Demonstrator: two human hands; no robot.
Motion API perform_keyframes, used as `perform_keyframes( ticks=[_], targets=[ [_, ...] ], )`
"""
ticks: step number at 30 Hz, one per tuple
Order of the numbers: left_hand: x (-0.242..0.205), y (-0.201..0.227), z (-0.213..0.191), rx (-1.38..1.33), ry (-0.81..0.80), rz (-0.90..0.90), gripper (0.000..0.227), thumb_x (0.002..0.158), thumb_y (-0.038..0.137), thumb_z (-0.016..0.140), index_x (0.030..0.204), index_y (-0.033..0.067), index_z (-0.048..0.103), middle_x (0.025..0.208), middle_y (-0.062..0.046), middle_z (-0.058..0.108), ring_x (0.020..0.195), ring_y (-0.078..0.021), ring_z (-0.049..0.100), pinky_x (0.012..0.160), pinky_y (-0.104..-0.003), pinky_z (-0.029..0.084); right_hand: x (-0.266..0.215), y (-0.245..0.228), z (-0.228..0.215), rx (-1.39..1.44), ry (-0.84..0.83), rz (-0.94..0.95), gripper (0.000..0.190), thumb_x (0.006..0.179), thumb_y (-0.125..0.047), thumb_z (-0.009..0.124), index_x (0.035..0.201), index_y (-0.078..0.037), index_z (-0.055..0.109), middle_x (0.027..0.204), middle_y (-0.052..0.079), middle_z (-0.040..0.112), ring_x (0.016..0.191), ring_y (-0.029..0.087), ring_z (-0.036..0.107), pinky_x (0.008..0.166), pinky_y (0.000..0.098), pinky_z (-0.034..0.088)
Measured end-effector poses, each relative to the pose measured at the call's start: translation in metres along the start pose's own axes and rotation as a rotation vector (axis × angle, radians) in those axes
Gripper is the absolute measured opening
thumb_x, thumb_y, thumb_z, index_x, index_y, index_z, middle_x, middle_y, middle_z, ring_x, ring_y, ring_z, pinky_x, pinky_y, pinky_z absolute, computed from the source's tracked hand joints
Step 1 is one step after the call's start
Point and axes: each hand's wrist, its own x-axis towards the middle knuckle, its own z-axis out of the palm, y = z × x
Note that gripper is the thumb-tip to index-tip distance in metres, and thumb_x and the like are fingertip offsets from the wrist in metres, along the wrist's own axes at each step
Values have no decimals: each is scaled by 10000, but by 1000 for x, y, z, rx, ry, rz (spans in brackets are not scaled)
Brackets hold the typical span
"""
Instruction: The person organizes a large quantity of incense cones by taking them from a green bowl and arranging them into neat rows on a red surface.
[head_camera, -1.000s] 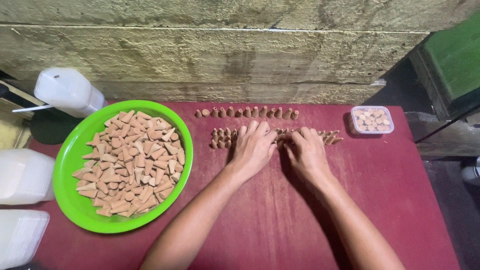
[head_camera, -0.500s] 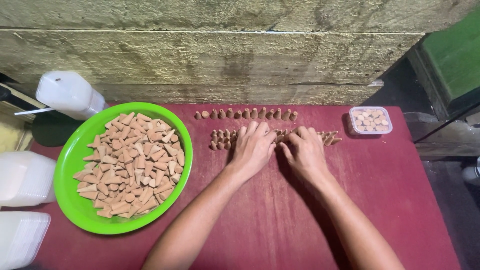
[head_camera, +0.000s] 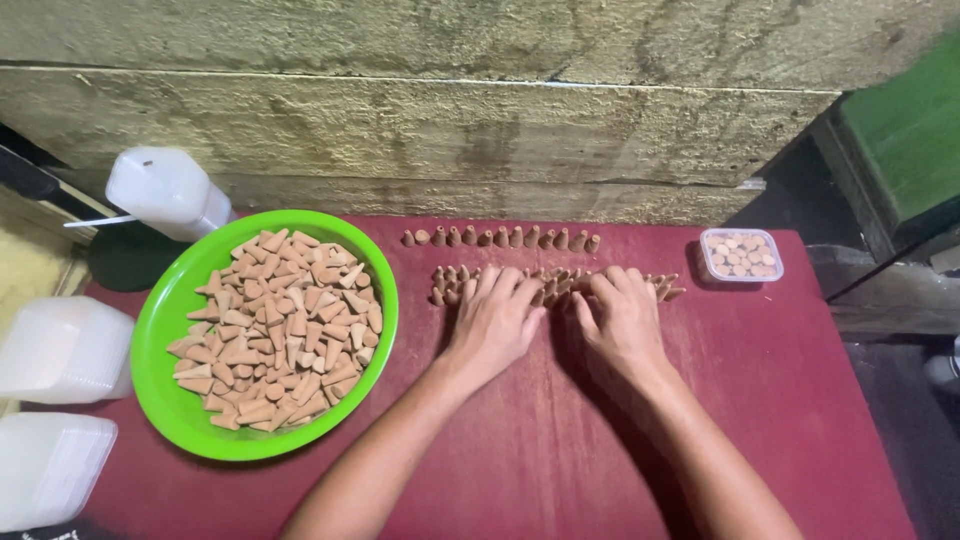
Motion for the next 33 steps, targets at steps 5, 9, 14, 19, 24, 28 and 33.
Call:
perform_keyframes(
  ticks=[5,9,14,19,24,28,33],
  targets=[
    [-47,8,-48,-83,-87,-53,383,898,302,682,1262,187,643,1117,-70,599,1121,-319,554,847,-468,482,6,-31,-20,84,14,-67,107,874,-303,733,956,-239,707,844,-20,611,840,245,622,744,390,481],
    [-98,26,-101,-186,-121,-127,308,905,245,685,1188,123,679,1106,-74,624,1015,-292,556,788,-458,475,10,-79,-42,206,-92,-80,50,904,-173,657,900,-148,700,798,-19,608,759,181,522,739,368,358],
    [-170,15,-129,-174,-101,-227,252,898,251,673,1125,143,699,1112,-48,650,1001,-270,582,807,-444,473,22,-131,-46,319,-167,-151,62,931,-194,645,928,-167,700,867,-30,664,825,170,583,801,361,378],
    [-225,-3,-165,-182,33,-289,63,883,182,639,915,172,691,969,1,684,889,-221,622,783,-396,477,37,-193,-50,437,-251,-214,134,967,-244,610,975,-160,714,880,-5,656,827,198,583,823,384,405],
    [-245,-40,-217,-10,408,-244,408,983,185,537,605,92,416,580,-44,405,525,-242,402,570,-401,350,56,-264,-41,440,-342,-538,441,989,-388,585,1309,-88,635,1302,150,593,1209,303,581,1022,534,484],
    [-228,-87,-243,-2,518,-393,169,987,122,560,943,37,698,939,-104,657,909,-240,662,816,-348,544,85,-298,-6,296,-477,-489,769,973,-600,510,1518,-63,430,1602,287,323,1496,461,280,1127,681,313],
    [-216,-126,-217,15,533,-590,375,972,166,538,1334,74,566,1511,-215,401,1404,-365,392,1167,-540,312,126,-341,22,253,-801,-95,837,956,-640,409,1635,-230,144,1698,221,-31,1555,455,29,1194,689,126]
  ],
)
